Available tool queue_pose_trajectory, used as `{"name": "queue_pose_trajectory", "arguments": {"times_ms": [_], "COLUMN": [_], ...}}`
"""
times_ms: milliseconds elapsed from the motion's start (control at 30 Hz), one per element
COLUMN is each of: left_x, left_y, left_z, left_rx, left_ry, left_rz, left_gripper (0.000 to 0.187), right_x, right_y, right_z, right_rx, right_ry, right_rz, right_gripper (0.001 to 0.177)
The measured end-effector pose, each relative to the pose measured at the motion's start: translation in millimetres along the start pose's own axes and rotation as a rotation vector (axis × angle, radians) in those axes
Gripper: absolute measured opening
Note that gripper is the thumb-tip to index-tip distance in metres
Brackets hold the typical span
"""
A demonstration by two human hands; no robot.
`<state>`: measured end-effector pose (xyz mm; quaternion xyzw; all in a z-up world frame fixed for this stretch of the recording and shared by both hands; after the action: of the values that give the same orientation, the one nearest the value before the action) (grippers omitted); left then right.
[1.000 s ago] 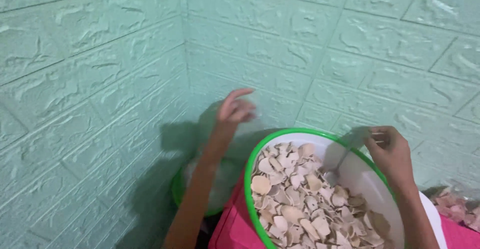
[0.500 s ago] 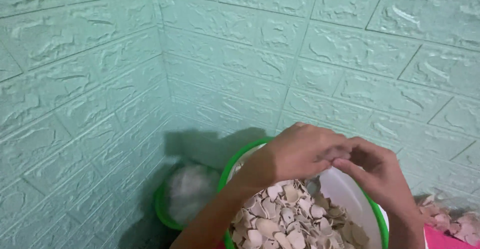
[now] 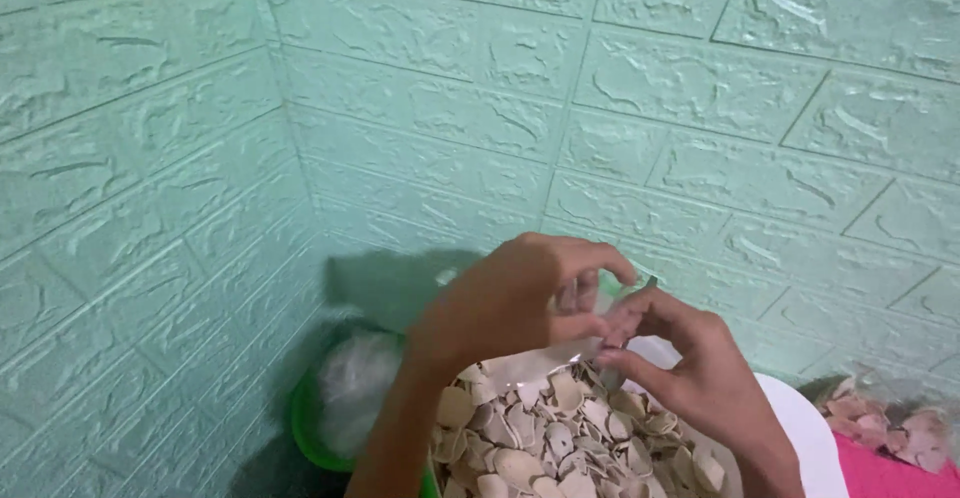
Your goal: Packaging small dried food items into plastic bags and weighing them on a digital scale.
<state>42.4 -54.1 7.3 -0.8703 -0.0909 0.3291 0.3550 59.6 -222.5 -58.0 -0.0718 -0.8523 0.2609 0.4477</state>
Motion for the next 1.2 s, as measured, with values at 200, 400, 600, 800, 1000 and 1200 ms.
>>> {"name": "queue_pose_trajectory", "arguments": {"times_ms": [200, 400, 600, 800, 1000, 1200], "left_x": [0, 9, 17, 9, 13, 23], "left_y": [-10, -10, -16, -10, -11, -21], "left_z": [2, 7, 8, 8, 6, 12], "left_rx": [0.049, 0.053, 0.025, 0.067, 0.088, -0.021], "left_ry": [-0.005, 0.004, 0.005, 0.024, -0.083, -0.194], "left_rz": [0.036, 0.080, 0.091, 0.148, 0.134, -0.004], "left_gripper": [0.026, 0.035, 0.036, 0.022, 0.012, 0.021], "right_x": [-1, 16, 5, 28, 35, -4], "right_y": [9, 11, 7, 7, -3, -15], "right_z": [0, 1, 1, 5, 5, 8], "right_rx": [0.090, 0.088, 0.071, -0.056, -0.242, -0.331], "right_ry": [0.006, -0.111, 0.057, -0.182, -0.194, -0.093], "right_rz": [-0.018, 0.083, -0.163, 0.124, 0.117, -0.307], "right_gripper": [0.021, 0.008, 0.024, 0.010, 0.006, 0.004]}}
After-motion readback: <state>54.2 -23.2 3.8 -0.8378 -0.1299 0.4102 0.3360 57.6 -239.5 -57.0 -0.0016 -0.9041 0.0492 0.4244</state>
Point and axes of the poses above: each hand's wrist, its own z-axis away from the middle knuckle, its own y-axis out of the palm, x = y × z, the point moved 6 cm from there along -z, towards the middle knuckle, and after that the axes turned 3 degrees about -x, right-handed, at the moved point
